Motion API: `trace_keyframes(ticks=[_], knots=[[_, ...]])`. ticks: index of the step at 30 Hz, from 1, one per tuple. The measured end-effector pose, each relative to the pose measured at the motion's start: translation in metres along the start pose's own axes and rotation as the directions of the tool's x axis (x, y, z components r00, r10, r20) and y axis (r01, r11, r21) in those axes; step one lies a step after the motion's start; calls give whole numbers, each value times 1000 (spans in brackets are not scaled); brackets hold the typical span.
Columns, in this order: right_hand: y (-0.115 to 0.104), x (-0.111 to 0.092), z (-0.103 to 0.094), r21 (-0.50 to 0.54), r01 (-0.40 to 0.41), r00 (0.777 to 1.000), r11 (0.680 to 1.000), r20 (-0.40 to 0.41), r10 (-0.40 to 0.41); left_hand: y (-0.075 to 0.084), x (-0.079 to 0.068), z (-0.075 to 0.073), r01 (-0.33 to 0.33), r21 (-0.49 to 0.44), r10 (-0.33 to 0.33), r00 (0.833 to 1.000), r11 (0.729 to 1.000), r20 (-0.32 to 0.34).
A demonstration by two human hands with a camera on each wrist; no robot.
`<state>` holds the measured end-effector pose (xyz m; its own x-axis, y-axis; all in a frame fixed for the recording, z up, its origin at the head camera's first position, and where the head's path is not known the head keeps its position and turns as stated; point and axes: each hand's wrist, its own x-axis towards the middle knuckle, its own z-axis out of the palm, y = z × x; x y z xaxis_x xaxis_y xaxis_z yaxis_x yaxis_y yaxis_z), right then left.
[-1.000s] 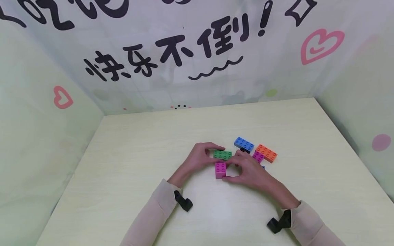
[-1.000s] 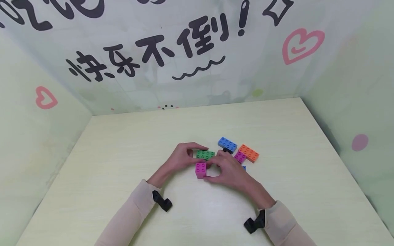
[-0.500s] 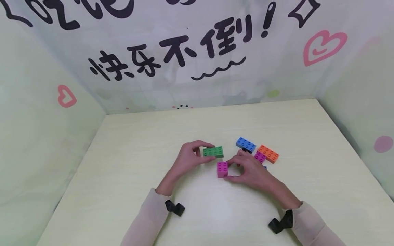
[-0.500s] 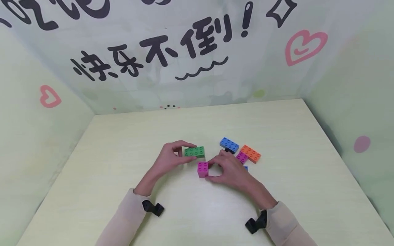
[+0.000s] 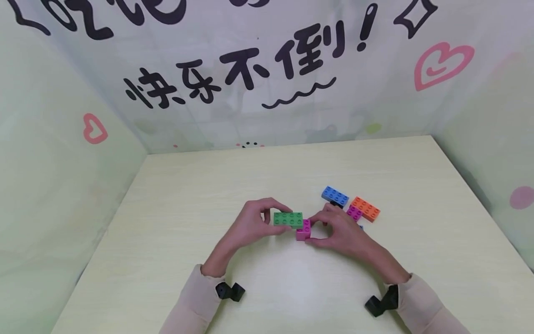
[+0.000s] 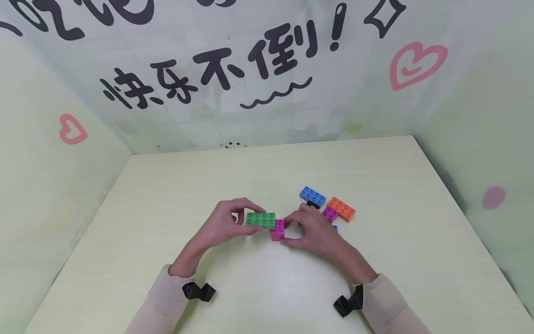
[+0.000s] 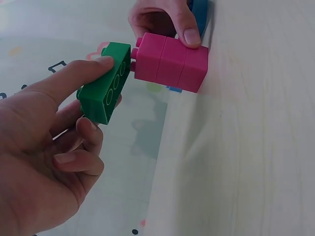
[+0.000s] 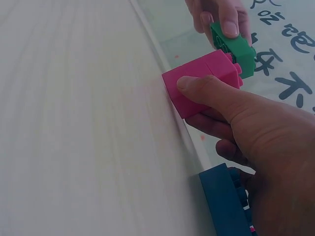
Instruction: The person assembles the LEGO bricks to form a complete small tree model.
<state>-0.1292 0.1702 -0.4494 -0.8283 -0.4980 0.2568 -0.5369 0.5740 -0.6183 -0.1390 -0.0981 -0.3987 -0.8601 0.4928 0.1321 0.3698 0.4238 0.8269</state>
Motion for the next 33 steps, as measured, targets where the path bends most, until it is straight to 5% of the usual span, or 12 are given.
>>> trace_keyframes(ticks=[9,19,33], knots=[[1,2,1,-6,22,1000,1000,-11,-23,-1,1,4,-45,36,44,999,998,11],[-7,5,3,165,94,991,982,-111,-76,0,2,6,-70,31,69,997,997,28],[-9,5,3,232,110,985,966,-154,-76,2,4,11,-95,98,93,995,991,25]])
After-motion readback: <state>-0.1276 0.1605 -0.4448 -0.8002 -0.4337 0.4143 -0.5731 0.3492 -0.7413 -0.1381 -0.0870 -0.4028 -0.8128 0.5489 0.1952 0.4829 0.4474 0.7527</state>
